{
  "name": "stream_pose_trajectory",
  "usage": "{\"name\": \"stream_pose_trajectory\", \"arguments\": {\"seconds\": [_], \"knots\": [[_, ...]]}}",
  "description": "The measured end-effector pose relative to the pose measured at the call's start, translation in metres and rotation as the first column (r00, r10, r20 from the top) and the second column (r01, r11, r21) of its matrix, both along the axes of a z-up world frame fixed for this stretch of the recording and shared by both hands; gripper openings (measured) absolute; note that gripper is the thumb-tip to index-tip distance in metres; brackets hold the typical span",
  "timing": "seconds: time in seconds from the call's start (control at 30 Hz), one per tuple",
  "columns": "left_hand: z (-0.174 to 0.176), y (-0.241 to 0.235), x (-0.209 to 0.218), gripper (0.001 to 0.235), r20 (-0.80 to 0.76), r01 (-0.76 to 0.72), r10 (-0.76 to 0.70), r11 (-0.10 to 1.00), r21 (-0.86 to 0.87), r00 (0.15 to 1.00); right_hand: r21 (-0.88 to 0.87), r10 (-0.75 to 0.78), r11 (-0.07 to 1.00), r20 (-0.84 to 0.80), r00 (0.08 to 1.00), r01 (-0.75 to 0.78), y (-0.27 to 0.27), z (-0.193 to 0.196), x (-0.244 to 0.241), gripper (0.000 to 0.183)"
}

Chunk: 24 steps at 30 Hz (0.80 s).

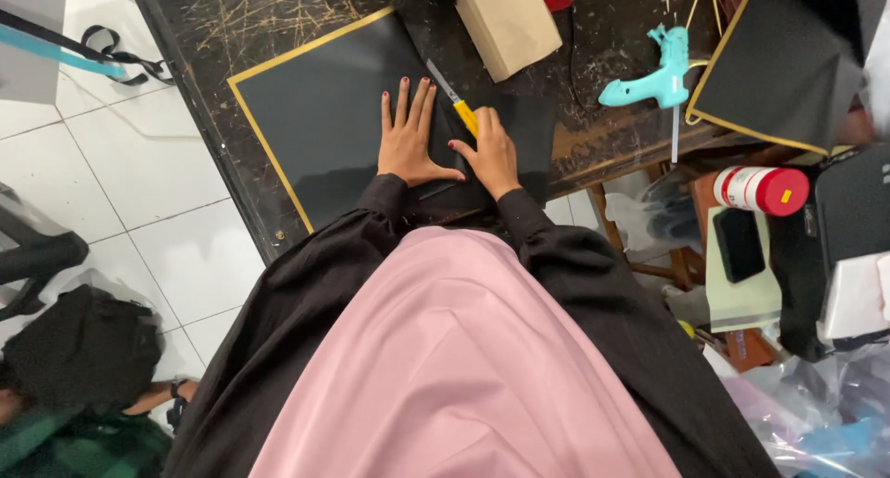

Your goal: The person wraps a cardboard base in black paper and secures it with tape to form a floral bouquet.

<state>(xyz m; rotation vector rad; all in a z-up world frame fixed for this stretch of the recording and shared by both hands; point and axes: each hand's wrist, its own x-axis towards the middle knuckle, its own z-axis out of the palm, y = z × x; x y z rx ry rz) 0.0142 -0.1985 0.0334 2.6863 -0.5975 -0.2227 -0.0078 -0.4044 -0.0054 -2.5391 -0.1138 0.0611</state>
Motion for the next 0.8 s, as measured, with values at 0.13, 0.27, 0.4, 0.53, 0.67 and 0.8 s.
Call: {"name": "stream_pose_trajectory", "arguments": {"seconds": [0.13,0.27,0.4,0.53,0.67,0.8], "knots": [[-0.015,0.000,0.002,0.158,0.011,0.019,-0.019,1.000,0.000,1.000,-0.057,0.023,0.998,0.031,0.999,-0.021,-0.010,0.012,-0.014,0.070],[-0.014,-0.003,0.000,0.114,0.001,0.000,0.000,1.000,-0.009,1.000,-0.066,0.015,0.998,0.020,1.000,-0.014,-0.021,0.022,-0.039,0.074],[-0.014,-0.004,0.002,0.115,-0.006,0.006,-0.006,0.999,0.031,1.000,0.005,-0.011,1.000,-0.017,1.000,0.011,-0.028,0.032,-0.058,0.073],[-0.009,-0.003,0.002,0.116,-0.037,0.007,-0.006,0.999,0.038,0.999,0.283,-0.006,0.958,-0.163,0.987,0.053,-0.060,0.022,-0.079,0.039],[-0.005,-0.001,0.002,0.110,0.038,0.052,-0.058,0.988,0.144,0.998,0.272,0.144,0.961,-0.362,0.921,-0.044,-0.078,0.080,-0.098,0.032],[-0.004,-0.001,0.002,0.110,0.034,0.054,-0.059,0.989,0.137,0.998,0.133,0.115,0.990,-0.494,0.862,-0.056,-0.085,0.099,-0.114,0.033]]}}
